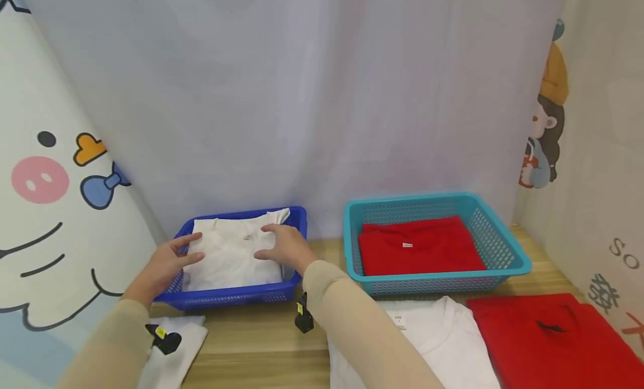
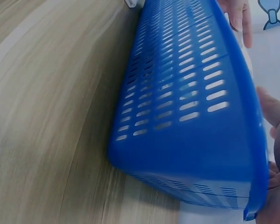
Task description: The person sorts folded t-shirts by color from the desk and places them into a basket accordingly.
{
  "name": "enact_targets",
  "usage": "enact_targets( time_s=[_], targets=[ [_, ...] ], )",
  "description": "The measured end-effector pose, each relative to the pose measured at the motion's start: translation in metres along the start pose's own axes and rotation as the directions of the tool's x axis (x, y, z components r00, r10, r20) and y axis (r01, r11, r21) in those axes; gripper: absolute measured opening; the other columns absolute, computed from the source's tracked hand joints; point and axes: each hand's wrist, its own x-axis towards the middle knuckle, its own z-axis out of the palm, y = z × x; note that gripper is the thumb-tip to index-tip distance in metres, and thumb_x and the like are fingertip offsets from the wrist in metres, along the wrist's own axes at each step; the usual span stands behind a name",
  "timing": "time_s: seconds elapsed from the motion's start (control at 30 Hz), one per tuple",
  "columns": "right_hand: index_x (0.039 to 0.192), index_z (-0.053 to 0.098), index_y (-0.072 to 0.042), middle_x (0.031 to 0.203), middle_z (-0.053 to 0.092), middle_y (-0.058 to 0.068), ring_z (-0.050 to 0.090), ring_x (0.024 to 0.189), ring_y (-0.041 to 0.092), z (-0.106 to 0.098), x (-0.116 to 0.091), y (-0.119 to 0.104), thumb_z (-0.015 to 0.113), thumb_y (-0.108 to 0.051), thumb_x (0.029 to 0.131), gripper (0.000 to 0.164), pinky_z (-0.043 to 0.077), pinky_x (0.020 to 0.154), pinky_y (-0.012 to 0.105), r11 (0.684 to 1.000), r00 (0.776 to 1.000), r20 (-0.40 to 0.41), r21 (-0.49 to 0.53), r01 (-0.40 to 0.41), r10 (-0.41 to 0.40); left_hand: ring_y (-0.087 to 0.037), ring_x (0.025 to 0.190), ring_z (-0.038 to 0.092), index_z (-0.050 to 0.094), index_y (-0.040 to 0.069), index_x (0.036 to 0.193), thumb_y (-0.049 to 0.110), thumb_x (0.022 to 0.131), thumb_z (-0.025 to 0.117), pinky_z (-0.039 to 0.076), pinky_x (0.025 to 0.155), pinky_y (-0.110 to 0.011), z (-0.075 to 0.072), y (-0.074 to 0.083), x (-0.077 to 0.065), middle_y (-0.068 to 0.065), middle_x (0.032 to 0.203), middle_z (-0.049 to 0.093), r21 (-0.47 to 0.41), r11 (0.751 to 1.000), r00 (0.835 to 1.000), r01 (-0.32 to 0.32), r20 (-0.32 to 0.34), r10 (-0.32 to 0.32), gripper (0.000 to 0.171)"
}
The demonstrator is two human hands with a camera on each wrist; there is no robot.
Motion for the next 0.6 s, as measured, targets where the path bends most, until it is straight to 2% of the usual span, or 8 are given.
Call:
enact_targets(
  time_s=[0.17, 0.27, 0.4, 0.5, 0.6],
  targets=[
    [0.142, 0.049, -0.025, 0.146, 0.046, 0.002, 0.045, 0.131, 0.025, 0.001, -0.004, -0.002, 0.076, -0.042, 0.081, 0.069, 0.043, 0.101, 0.044, 1.0, 1.0, 0.024, -0.002, -0.007, 0.007, -0.044, 0.138, 0.027, 0.037, 0.015, 0.149, 0.033, 0.089, 0.07, 0.026, 0.107, -0.06, 0.0, -0.001, -0.002, -0.017, 0.156, 0.024, -0.014, 1.0, 1.0, -0.001, 0.004, 0.001, 0.071],
    [0.143, 0.048, -0.023, 0.147, 0.044, 0.003, 0.04, 0.135, 0.026, 0.003, -0.005, -0.001, 0.075, -0.042, 0.083, 0.068, 0.039, 0.104, 0.044, 0.999, 0.999, 0.032, -0.034, 0.018, -0.017, -0.043, 0.139, 0.024, 0.035, 0.013, 0.15, 0.035, 0.09, 0.068, 0.024, 0.108, -0.061, -0.002, -0.001, -0.005, -0.018, 0.154, 0.028, 0.004, 1.0, 1.0, 0.002, 0.002, -0.002, 0.072],
    [0.143, 0.048, -0.021, 0.153, 0.033, 0.01, 0.026, 0.142, 0.03, 0.001, -0.009, -0.001, 0.072, -0.044, 0.085, 0.066, 0.031, 0.109, 0.049, 0.992, 0.998, 0.044, -0.109, 0.059, -0.055, -0.044, 0.14, 0.021, 0.031, 0.011, 0.151, 0.049, 0.09, 0.063, 0.023, 0.107, -0.063, -0.004, 0.005, -0.011, -0.02, 0.153, 0.029, 0.118, 0.993, 1.0, 0.004, -0.002, -0.003, 0.078],
    [0.143, 0.048, -0.021, 0.157, 0.025, 0.012, 0.022, 0.143, 0.032, -0.007, -0.016, 0.0, 0.07, -0.046, 0.085, 0.067, 0.029, 0.109, 0.052, 0.98, 0.995, 0.047, -0.171, 0.097, -0.09, -0.046, 0.137, 0.027, 0.028, 0.009, 0.152, 0.056, 0.09, 0.059, 0.029, 0.105, -0.062, -0.005, 0.016, -0.018, -0.022, 0.153, 0.027, 0.211, 0.977, 1.0, -0.021, 0.006, 0.02, 0.084],
    [0.144, 0.047, -0.022, 0.157, 0.023, 0.011, 0.022, 0.143, 0.033, -0.018, -0.027, 0.001, 0.07, -0.05, 0.084, 0.07, 0.03, 0.109, 0.053, 0.968, 0.991, 0.04, -0.21, 0.135, -0.129, -0.046, 0.134, 0.033, 0.027, 0.008, 0.152, 0.057, 0.09, 0.057, 0.035, 0.102, -0.059, -0.004, 0.029, -0.026, -0.023, 0.153, 0.026, 0.264, 0.963, 0.998, -0.061, 0.019, 0.058, 0.085]
  ],
)
